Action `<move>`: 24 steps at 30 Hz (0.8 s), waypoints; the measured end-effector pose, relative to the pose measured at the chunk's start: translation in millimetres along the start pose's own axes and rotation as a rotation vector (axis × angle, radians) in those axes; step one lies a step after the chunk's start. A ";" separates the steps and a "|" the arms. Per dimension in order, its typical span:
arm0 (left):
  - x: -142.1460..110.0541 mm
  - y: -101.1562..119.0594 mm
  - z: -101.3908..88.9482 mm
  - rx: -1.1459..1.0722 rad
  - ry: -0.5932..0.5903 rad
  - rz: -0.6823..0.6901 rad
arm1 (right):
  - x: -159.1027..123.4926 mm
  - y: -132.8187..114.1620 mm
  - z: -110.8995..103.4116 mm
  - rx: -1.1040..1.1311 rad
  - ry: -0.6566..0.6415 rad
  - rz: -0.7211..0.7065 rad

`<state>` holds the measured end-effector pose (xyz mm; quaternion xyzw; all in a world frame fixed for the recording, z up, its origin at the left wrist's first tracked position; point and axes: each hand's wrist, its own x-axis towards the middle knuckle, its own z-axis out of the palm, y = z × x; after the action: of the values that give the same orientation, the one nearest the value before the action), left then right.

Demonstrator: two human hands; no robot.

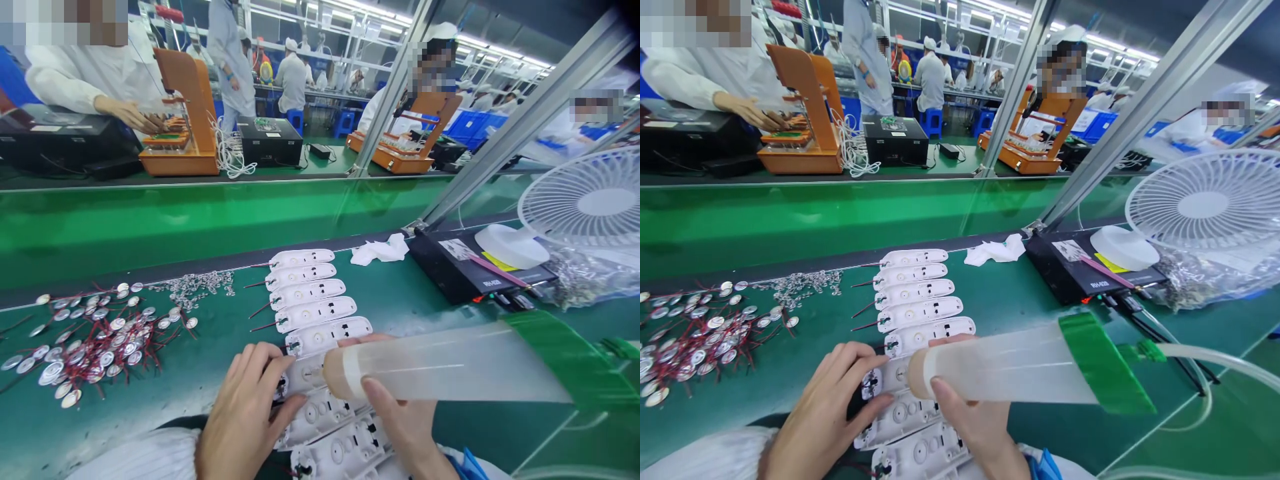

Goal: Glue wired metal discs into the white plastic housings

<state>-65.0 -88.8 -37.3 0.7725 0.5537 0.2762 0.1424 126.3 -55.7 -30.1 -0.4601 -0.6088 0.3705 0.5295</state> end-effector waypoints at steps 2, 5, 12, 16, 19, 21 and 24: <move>0.8 1.4 -0.1 -0.002 0.000 -0.004 | 2.1 -3.4 2.2 -0.051 -0.033 -0.034; 1.1 3.6 -1.2 0.000 -0.006 -0.007 | 2.6 -3.1 1.9 -0.117 -0.049 -0.072; 0.1 5.1 -3.1 0.001 -0.006 0.003 | 6.4 -5.5 2.3 -0.155 -0.074 -0.094; 0.5 4.4 -1.9 0.000 -0.008 -0.003 | 9.3 -9.5 3.6 -0.156 -0.106 -0.120; 1.3 3.8 -1.3 0.000 -0.006 0.002 | 7.6 -7.7 3.5 -0.155 -0.101 -0.136; 2.0 3.6 -1.3 0.003 -0.005 0.005 | 5.6 -5.0 2.9 -0.152 -0.087 -0.141; 2.4 3.7 -1.6 0.005 -0.003 0.004 | 4.1 -2.1 1.1 -0.155 -0.083 -0.147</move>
<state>-62.5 -88.0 -33.4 0.7745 0.5526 0.2740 0.1405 124.8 -52.4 -27.1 -0.4381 -0.6890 0.3012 0.4926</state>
